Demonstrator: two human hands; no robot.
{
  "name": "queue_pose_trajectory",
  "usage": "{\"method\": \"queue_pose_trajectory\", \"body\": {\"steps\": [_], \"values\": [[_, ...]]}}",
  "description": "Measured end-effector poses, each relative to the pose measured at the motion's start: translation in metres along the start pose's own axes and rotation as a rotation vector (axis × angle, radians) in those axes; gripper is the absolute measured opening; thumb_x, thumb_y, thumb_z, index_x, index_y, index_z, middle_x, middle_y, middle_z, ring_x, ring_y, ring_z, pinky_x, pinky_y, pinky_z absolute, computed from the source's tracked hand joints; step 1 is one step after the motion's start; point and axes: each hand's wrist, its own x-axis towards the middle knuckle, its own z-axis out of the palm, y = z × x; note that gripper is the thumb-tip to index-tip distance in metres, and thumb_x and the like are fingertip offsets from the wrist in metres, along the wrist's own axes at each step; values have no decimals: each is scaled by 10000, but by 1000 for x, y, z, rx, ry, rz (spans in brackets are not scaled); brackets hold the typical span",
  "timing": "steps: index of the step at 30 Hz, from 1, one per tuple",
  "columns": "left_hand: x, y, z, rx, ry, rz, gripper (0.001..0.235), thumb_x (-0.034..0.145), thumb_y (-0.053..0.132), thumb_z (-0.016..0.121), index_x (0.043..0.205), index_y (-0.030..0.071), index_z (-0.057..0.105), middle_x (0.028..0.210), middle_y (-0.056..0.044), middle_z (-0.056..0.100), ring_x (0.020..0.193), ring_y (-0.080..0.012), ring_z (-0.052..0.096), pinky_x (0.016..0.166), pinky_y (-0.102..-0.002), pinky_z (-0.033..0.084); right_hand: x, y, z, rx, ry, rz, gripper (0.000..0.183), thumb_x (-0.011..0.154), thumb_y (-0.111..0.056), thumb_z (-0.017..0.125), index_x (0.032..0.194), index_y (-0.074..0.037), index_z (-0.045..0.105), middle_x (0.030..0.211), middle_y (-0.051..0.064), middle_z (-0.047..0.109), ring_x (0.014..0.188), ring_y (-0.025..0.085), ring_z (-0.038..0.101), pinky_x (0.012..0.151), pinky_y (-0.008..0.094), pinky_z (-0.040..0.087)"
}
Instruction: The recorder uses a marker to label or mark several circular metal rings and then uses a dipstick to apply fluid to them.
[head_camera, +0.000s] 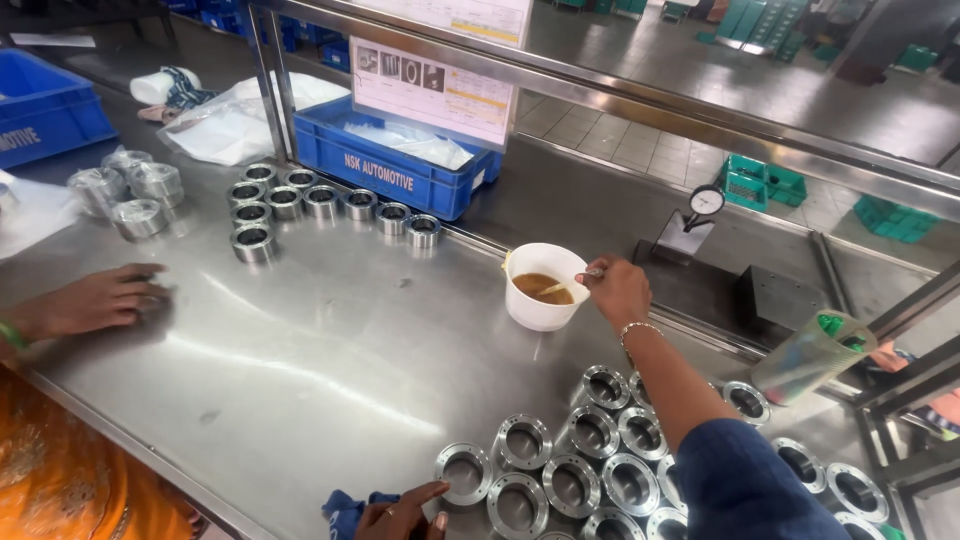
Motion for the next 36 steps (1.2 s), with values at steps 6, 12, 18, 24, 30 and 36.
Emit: {"method": "queue_pose_trajectory", "body": {"steps": [6,12,18,24,30,36], "values": [[-1,-3,1,-9,31,26,462,890,416,674,1335,292,666,600,52,690,625,-67,735,876,-344,467,3,16,20,105,59,26,320,778,-374,879,1006,-165,797,971,90,780,920,286,738,821,413,567],[15,-61,49,50,45,-15,445,870,480,688,1290,330,702,572,82,677,549,-41,696,819,-316,463,4,23,36,200,82,87,324,729,-378,908,960,-171,814,930,86,768,843,265,735,772,411,572],[15,-78,67,63,214,121,391,861,498,696,1198,308,753,497,113,632,438,-16,637,753,-299,452,2,21,43,173,159,70,271,714,-349,919,864,-146,822,967,57,720,846,277,705,742,438,542],[20,-92,80,43,232,78,415,827,520,716,1180,309,773,468,106,586,401,-32,592,666,-278,453,4,20,40,147,168,75,270,723,-351,910,848,-134,811,960,52,723,836,282,706,724,450,540],[20,-84,70,39,241,123,399,844,519,706,1173,303,769,447,112,593,406,-17,596,678,-270,457,1,13,24,202,7,204,314,750,-365,908,955,-146,815,865,96,774,783,266,740,734,404,554],[24,-74,58,85,129,46,409,874,522,679,1225,320,737,475,109,605,452,-9,618,722,-275,459,2,14,20,212,-11,161,306,727,-354,912,958,-169,833,863,67,783,791,224,741,742,388,564]]}}
